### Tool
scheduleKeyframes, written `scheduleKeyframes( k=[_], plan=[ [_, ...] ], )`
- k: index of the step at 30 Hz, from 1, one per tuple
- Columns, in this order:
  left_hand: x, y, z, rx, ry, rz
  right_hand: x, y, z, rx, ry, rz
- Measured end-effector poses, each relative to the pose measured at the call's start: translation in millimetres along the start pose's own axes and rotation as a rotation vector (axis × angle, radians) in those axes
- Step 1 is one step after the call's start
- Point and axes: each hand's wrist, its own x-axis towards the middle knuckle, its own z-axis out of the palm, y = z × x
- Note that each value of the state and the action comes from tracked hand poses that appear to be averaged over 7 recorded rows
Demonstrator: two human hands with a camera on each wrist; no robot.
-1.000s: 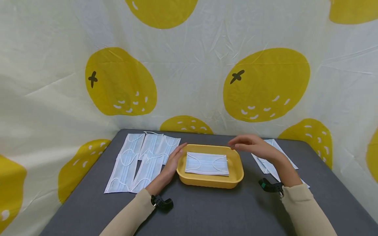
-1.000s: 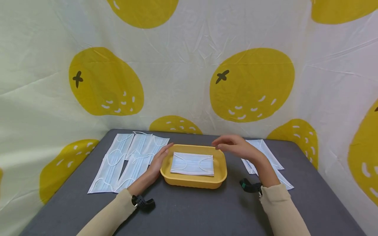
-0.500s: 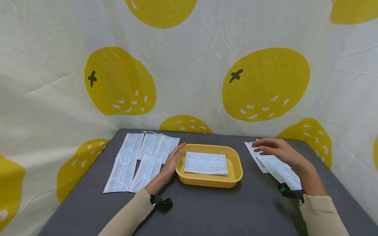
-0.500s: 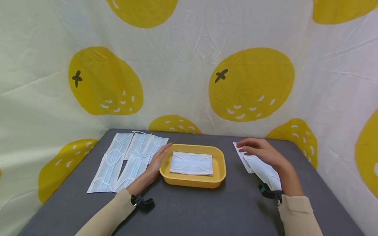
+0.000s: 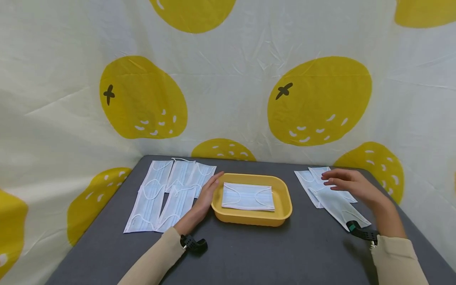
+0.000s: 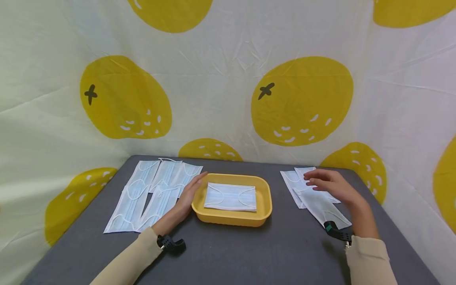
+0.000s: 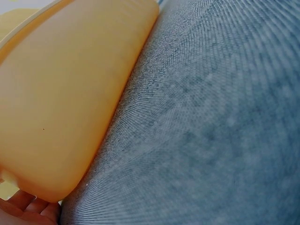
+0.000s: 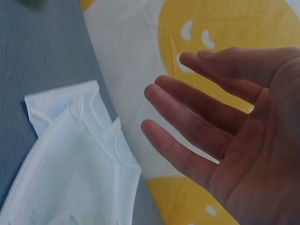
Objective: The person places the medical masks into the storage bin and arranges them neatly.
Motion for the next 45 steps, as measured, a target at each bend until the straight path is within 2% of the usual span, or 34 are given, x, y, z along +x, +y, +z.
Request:
scheduleKeyframes(
  k=[10, 17, 23, 31, 45],
  plan=[
    [-1.9, 0.1, -1.2, 0.014, 0.0, 0.016, -12, 22, -15, -0.074, 0.013, 0.092],
    [-1.0, -0.9, -0.4, 0.012, -0.001, 0.018, -18, 39, -20, -0.112, -0.005, 0.2],
    [-1.2, -1.7, 0.0, -0.001, -0.003, 0.017, -22, 47, -22, -0.191, -0.013, 0.261],
    [-1.8, -0.8, 0.4, -0.002, -0.006, 0.021, -26, 55, -23, -0.197, -0.053, 0.331],
    [-0.8, -1.9, -0.2, 0.0, -0.01, 0.01, -26, 69, -23, -0.259, -0.021, 0.43]
  ],
)
